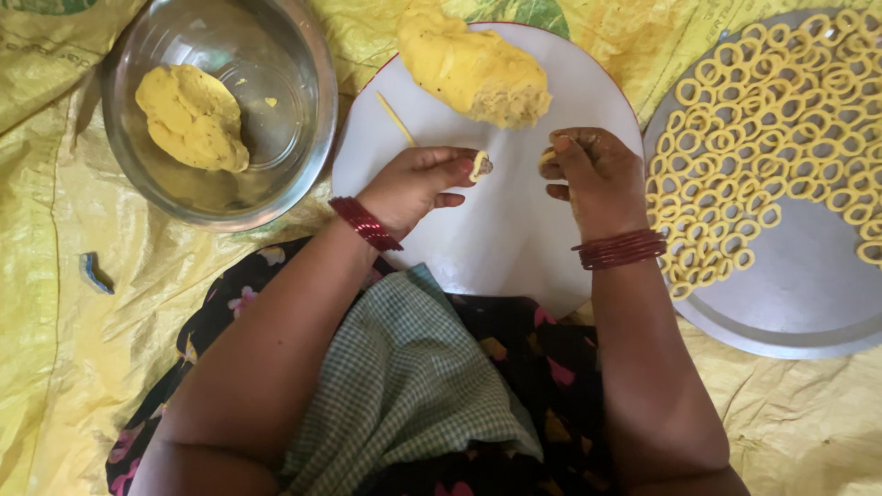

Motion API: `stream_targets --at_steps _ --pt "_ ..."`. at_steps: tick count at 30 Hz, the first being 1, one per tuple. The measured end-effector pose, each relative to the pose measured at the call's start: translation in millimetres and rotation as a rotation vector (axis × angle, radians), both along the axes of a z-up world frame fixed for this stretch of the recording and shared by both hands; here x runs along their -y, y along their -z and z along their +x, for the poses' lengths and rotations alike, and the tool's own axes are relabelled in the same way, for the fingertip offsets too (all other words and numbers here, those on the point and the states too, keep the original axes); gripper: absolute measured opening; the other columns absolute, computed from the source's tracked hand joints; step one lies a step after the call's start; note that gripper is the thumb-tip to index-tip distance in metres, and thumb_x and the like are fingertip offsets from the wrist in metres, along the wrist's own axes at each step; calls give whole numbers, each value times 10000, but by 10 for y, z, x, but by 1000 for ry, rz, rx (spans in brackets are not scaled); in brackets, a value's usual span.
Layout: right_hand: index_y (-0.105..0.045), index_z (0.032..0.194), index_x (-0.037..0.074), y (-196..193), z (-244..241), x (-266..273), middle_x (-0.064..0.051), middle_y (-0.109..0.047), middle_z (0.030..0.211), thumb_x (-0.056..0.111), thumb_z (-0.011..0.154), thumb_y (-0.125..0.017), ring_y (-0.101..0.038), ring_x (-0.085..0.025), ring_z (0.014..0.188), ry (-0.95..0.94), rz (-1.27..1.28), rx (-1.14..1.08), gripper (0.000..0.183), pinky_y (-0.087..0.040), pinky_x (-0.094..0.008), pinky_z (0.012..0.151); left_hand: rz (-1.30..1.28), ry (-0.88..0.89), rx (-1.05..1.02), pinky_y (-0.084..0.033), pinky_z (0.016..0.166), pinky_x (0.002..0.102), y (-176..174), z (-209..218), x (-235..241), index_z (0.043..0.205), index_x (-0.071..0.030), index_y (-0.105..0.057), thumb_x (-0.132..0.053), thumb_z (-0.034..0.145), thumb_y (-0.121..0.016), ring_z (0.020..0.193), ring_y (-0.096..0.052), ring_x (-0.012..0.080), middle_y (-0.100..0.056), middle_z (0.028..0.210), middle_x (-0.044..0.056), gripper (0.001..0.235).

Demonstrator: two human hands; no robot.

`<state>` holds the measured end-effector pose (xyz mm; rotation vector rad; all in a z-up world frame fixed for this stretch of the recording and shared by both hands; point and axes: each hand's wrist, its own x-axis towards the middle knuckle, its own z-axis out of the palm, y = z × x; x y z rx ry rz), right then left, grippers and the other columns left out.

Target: The person rolls small pieces of yellow dough into thin strips on a white board, then joins the ends to form rings and places them on a metal tray. The process is repeated continuously throughout the clip.

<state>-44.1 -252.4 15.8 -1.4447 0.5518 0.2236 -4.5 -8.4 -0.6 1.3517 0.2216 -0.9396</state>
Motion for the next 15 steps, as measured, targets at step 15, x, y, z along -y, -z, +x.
stream_targets --at_steps 15 --pt "-749 1076 65 -2 -57 -34 -96 -773 913 161 902 -701 -734 -191 789 -284 -580 109 204 -580 -324 752 -291 17 49 -494 951 315 -117 -19 -92 1365 18 -657 -157 1001 -752 1005 -606 109 -690 1118 25 415"
